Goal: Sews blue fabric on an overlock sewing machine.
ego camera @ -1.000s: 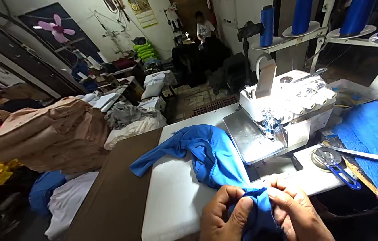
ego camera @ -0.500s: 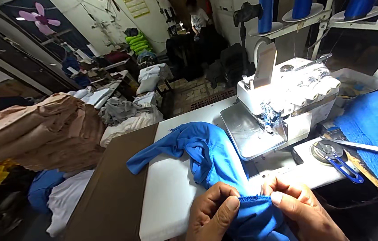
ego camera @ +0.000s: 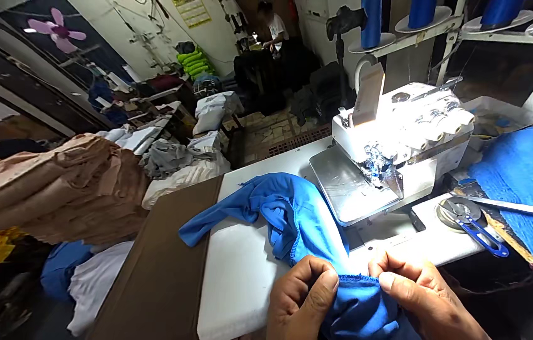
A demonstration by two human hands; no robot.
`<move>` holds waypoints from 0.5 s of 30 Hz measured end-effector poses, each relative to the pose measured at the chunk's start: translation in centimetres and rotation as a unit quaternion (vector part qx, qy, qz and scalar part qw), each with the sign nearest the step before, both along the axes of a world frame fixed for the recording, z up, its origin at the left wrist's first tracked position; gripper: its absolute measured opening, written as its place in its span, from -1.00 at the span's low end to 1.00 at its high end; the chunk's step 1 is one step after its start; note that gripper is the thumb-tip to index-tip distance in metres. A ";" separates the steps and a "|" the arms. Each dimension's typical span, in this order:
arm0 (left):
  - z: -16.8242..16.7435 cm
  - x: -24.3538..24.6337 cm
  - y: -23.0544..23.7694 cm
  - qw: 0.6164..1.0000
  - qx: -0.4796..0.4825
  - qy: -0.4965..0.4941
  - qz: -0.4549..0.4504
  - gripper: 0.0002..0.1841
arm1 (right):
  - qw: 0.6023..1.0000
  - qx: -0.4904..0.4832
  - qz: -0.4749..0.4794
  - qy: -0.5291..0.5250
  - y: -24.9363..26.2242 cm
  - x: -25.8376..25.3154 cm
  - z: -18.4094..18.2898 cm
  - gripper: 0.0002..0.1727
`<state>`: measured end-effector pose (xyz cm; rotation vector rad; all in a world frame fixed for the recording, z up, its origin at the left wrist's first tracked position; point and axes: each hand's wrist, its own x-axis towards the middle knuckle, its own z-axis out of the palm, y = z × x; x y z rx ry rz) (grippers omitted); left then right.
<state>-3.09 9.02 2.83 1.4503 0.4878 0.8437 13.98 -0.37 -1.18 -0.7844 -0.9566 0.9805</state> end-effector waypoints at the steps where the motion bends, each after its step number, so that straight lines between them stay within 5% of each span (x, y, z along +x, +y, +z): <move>1: 0.0 0.1 0.0 1.000 -0.006 0.001 0.003 -0.88 | 1.000 -0.002 0.005 0.007 0.0 0.0 -0.2 -0.83; 15: -0.5 0.4 0.3 0.999 -0.042 -0.003 -0.005 -0.87 | 0.999 -0.011 0.025 0.043 0.0 0.0 -0.9 -0.83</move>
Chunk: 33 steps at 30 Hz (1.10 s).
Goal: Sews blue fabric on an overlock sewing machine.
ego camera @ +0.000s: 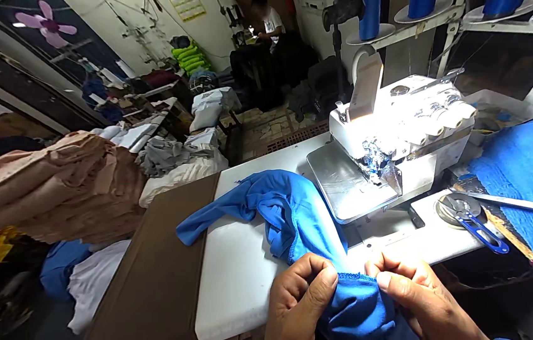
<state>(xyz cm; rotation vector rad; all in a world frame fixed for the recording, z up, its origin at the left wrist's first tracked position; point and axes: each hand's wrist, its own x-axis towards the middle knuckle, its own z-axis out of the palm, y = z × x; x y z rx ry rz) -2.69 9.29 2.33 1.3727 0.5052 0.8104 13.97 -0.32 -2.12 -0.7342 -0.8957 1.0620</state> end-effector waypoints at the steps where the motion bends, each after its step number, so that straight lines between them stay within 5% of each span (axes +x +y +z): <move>1: 0.0 0.0 0.1 1.000 0.002 -0.001 -0.002 -0.87 | 1.000 0.002 -0.002 -0.003 0.0 0.0 0.0 -0.83; 13: 0.9 -0.3 0.1 0.996 0.081 0.028 -0.018 -0.86 | 0.980 -0.004 -0.081 -0.183 -0.9 -0.5 2.0 -0.74; 22: 0.4 -2.0 0.4 0.989 0.149 0.009 -0.013 -0.85 | 0.970 0.045 -0.144 -0.192 -0.7 -1.7 1.8 -0.83; 28: -0.4 -3.9 -0.8 0.984 0.174 -0.009 0.024 -0.82 | 0.911 0.051 -0.198 -0.358 -1.9 -3.6 2.1 -0.88; 31: -2.1 -5.9 -0.9 0.987 0.116 -0.085 0.067 -0.79 | 0.877 0.006 -0.200 -0.436 -2.4 -5.5 1.8 -0.90; 33: -3.0 -7.0 -2.0 0.973 -0.038 -0.169 0.149 -0.77 | 0.865 -0.014 -0.198 -0.461 -2.1 -6.5 0.4 -0.88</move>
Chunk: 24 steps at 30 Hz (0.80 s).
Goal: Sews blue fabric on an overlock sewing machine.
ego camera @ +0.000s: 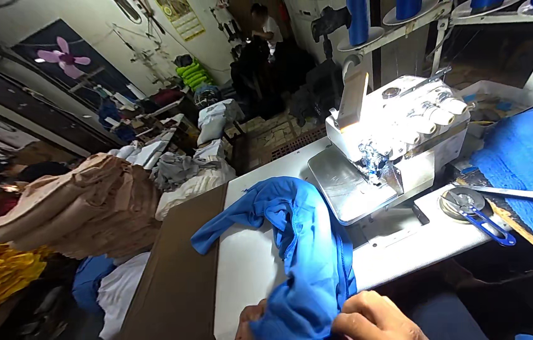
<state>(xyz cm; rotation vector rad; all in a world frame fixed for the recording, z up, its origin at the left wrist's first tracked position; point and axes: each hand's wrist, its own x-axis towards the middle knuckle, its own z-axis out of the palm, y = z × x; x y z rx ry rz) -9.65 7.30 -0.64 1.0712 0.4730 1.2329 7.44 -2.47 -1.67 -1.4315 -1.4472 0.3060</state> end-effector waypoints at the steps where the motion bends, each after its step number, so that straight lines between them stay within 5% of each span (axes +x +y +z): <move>1: -0.2 -0.4 -0.7 0.995 -0.081 -0.052 0.036 -0.73 | 1.000 -0.006 -0.004 0.001 0.2 -0.2 -0.9 -0.87; 6: -2.1 -0.8 -1.8 0.919 -0.310 -0.179 0.164 -0.63 | 0.991 -0.118 -0.032 0.063 0.7 0.1 -6.8 -0.67; 10: -3.0 -0.9 -1.7 0.916 -0.318 -0.163 0.182 -0.60 | 0.941 -0.290 0.083 0.154 -0.1 -0.3 -10.5 -0.33; 13: -3.2 -1.4 -1.4 0.922 -0.307 -0.148 0.181 -0.53 | 0.912 -0.321 0.096 0.236 -0.4 -2.2 -13.1 -0.27; 18: -3.7 -3.1 -0.7 0.937 -0.254 -0.094 0.222 -0.62 | 0.893 -0.277 0.023 0.354 0.7 -3.7 -14.2 -0.38; 21: -2.9 -3.6 -0.7 0.945 -0.205 -0.026 0.253 -0.67 | 0.893 -0.172 0.084 0.407 1.5 -3.8 -15.0 -0.75; 24: -2.5 -3.9 -0.5 0.939 -0.217 0.025 0.267 -0.67 | 0.882 -0.116 0.130 0.439 1.0 -3.7 -13.0 -0.82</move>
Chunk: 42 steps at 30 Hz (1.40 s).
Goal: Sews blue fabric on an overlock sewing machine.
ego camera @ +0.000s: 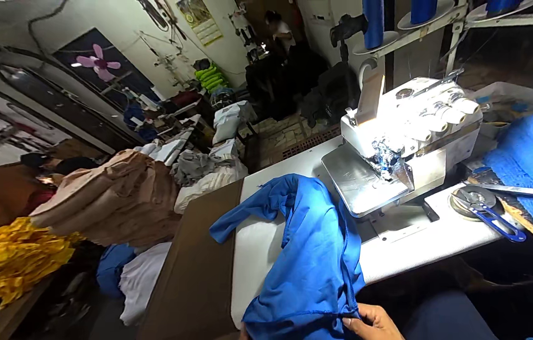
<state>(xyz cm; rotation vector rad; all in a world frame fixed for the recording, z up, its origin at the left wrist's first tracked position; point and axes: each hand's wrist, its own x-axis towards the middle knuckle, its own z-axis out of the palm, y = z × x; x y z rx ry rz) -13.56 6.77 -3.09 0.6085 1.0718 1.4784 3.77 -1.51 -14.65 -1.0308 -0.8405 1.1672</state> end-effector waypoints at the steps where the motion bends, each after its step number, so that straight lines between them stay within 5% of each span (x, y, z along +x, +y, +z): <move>1: -0.5 -0.4 0.1 1.000 -0.009 -0.003 0.002 -0.66 | 1.000 0.008 -0.002 0.012 -0.4 0.0 0.9 -0.83; 9: -1.9 -1.1 0.5 0.999 -0.026 -0.022 0.003 -0.54 | 0.998 -0.011 -0.022 0.064 -2.9 1.1 6.9 -0.84; 27: -0.5 -0.3 -0.4 0.999 -0.020 -0.034 0.022 -0.59 | 0.996 0.016 0.019 0.090 -3.4 1.8 3.8 -0.75; 31: -0.1 -1.3 -0.9 0.995 0.073 -0.009 -0.064 -0.59 | 0.986 -0.079 -0.092 -0.115 -3.6 2.4 4.6 -0.78; 34: 1.8 -1.6 -0.7 0.961 0.216 0.092 -0.148 -0.74 | 0.944 -0.021 -0.191 -0.269 -3.2 2.6 7.8 -0.73; 37: 4.3 -0.7 -0.3 0.908 0.313 0.163 -0.227 -0.78 | 0.940 0.160 -0.128 -0.274 -1.6 2.2 11.5 -0.75; 42: 6.4 1.6 0.6 0.839 0.393 0.226 -0.302 -0.79 | 0.910 0.246 -0.080 -0.325 0.8 2.0 14.0 -0.87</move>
